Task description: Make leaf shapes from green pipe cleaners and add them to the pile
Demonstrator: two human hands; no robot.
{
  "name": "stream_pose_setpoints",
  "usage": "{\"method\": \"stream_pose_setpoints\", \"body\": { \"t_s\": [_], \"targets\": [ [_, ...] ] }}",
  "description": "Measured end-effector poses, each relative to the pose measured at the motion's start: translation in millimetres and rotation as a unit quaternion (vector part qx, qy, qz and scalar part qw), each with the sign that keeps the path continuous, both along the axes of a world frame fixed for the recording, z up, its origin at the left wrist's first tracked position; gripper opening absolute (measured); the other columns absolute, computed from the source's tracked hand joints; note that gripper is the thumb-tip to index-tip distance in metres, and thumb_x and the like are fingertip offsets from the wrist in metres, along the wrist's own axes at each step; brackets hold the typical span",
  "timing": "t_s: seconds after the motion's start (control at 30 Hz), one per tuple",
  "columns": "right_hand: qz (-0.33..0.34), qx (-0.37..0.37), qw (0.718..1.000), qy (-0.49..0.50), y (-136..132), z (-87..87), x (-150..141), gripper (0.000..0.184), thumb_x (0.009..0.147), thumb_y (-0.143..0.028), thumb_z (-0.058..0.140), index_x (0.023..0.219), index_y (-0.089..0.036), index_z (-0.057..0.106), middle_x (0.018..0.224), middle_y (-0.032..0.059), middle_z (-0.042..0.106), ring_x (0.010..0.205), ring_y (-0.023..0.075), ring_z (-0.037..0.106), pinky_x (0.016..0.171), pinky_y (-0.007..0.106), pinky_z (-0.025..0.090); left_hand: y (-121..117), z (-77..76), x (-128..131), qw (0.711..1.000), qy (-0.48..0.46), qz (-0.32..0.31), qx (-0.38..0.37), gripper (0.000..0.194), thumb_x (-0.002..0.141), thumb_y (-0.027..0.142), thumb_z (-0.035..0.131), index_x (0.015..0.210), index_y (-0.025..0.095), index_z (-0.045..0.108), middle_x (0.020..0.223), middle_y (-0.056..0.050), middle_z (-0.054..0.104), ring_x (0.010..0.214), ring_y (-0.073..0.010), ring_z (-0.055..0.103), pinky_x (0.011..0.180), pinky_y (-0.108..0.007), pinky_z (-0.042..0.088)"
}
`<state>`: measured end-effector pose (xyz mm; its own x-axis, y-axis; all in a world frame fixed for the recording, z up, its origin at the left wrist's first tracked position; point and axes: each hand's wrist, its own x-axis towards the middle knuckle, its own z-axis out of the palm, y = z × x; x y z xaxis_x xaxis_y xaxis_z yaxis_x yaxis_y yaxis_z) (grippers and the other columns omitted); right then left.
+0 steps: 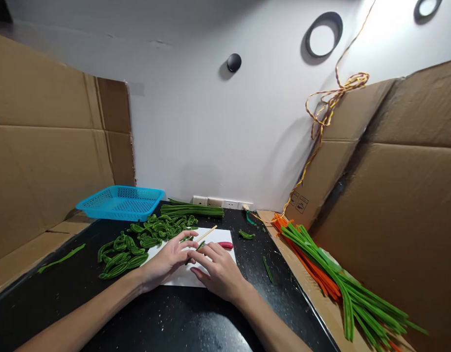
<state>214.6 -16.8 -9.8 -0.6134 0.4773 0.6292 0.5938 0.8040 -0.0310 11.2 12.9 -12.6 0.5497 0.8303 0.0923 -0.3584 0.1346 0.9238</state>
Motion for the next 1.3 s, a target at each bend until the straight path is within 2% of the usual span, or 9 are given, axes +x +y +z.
{"method": "stream_pose_setpoints", "body": {
  "t_s": [0.13,0.33,0.5,0.6,0.83,0.97,1.1,1.2,1.3],
  "targets": [
    [-0.012,-0.005,1.000,0.017,0,1.1,1,0.020,0.102,-0.024,0.056,0.118,-0.025,0.067,0.098,0.0073,0.073,0.089,0.0231,0.067,0.079,0.037,0.057,-1,0.6,1,0.996,0.033,-0.013,0.076,0.056,0.081,0.035,0.083,0.128,0.023,0.054,0.117,-0.010,0.065,0.100,-0.0188,0.066,0.089,-0.030,0.051],
    [-0.076,-0.030,0.996,0.019,5,-2.8,11,0.023,0.104,-0.025,0.051,0.113,-0.025,0.072,0.107,0.0080,0.077,0.100,0.0228,0.072,0.088,0.036,0.057,-1,6.5,-1,0.994,0.055,-0.027,0.090,0.057,0.080,0.025,0.082,0.132,0.025,0.058,0.135,-0.014,0.062,0.128,-0.0248,0.060,0.110,-0.037,0.045],
    [-0.080,-0.066,0.991,0.081,5,-1.8,15,0.024,0.104,-0.029,0.052,0.111,-0.026,0.076,0.112,0.0070,0.079,0.103,0.0212,0.074,0.091,0.035,0.059,-3,8.5,-1,0.985,0.113,0.019,0.132,0.059,0.078,0.019,0.083,0.131,0.024,0.058,0.128,-0.012,0.066,0.116,-0.0235,0.066,0.100,-0.035,0.052],
    [-0.057,-0.080,0.990,0.103,6,-3.2,16,0.023,0.102,-0.031,0.057,0.113,-0.028,0.077,0.117,0.0065,0.078,0.107,0.0215,0.074,0.092,0.036,0.060,-3,5.8,-1,0.978,0.141,0.020,0.155,0.065,0.077,0.020,0.084,0.136,0.023,0.056,0.124,-0.011,0.067,0.107,-0.0218,0.069,0.092,-0.033,0.055],
    [-0.025,-0.049,0.992,0.115,7,-6.7,14,0.024,0.101,-0.025,0.060,0.119,-0.031,0.076,0.125,0.0062,0.074,0.107,0.0190,0.073,0.090,0.033,0.061,-6,0.2,-1,0.959,0.191,0.015,0.208,0.080,0.071,0.028,0.092,0.142,0.019,0.058,0.118,-0.011,0.071,0.098,-0.0212,0.068,0.087,-0.032,0.054],
    [-0.006,-0.023,0.993,0.119,9,-8.9,14,0.025,0.100,-0.024,0.064,0.120,-0.030,0.076,0.119,0.0068,0.075,0.101,0.0182,0.074,0.084,0.030,0.061,-8,0.6,1,0.950,0.199,0.028,0.237,0.082,0.071,0.026,0.091,0.145,0.018,0.056,0.114,-0.010,0.073,0.096,-0.0205,0.067,0.086,-0.032,0.053],
    [0.022,-0.021,0.993,0.115,10,-9.0,15,0.025,0.099,-0.025,0.066,0.121,-0.029,0.076,0.105,0.0053,0.078,0.088,0.0168,0.075,0.075,0.026,0.061,-8,-0.5,4,0.951,0.190,0.044,0.242,0.069,0.075,0.024,0.086,0.139,0.015,0.060,0.107,-0.009,0.074,0.091,-0.0200,0.067,0.082,-0.033,0.053],
    [0.039,-0.043,0.991,0.121,9,-6.9,15,0.028,0.100,-0.025,0.065,0.126,-0.030,0.074,0.111,0.0052,0.078,0.094,0.0176,0.077,0.080,0.026,0.061,-7,-1.3,4,0.957,0.171,0.051,0.229,0.059,0.079,0.027,0.084,0.133,0.014,0.063,0.106,-0.010,0.074,0.092,-0.0207,0.068,0.082,-0.032,0.053],
    [0.037,-0.051,0.991,0.122,8,-5.3,15,0.027,0.099,-0.025,0.067,0.124,-0.030,0.075,0.117,0.0060,0.077,0.099,0.0192,0.076,0.085,0.028,0.061,-7,-0.8,4,0.961,0.162,0.056,0.218,0.060,0.074,0.028,0.089,0.127,0.015,0.065,0.110,-0.011,0.073,0.095,-0.0213,0.068,0.081,-0.030,0.054]
  ]
}}
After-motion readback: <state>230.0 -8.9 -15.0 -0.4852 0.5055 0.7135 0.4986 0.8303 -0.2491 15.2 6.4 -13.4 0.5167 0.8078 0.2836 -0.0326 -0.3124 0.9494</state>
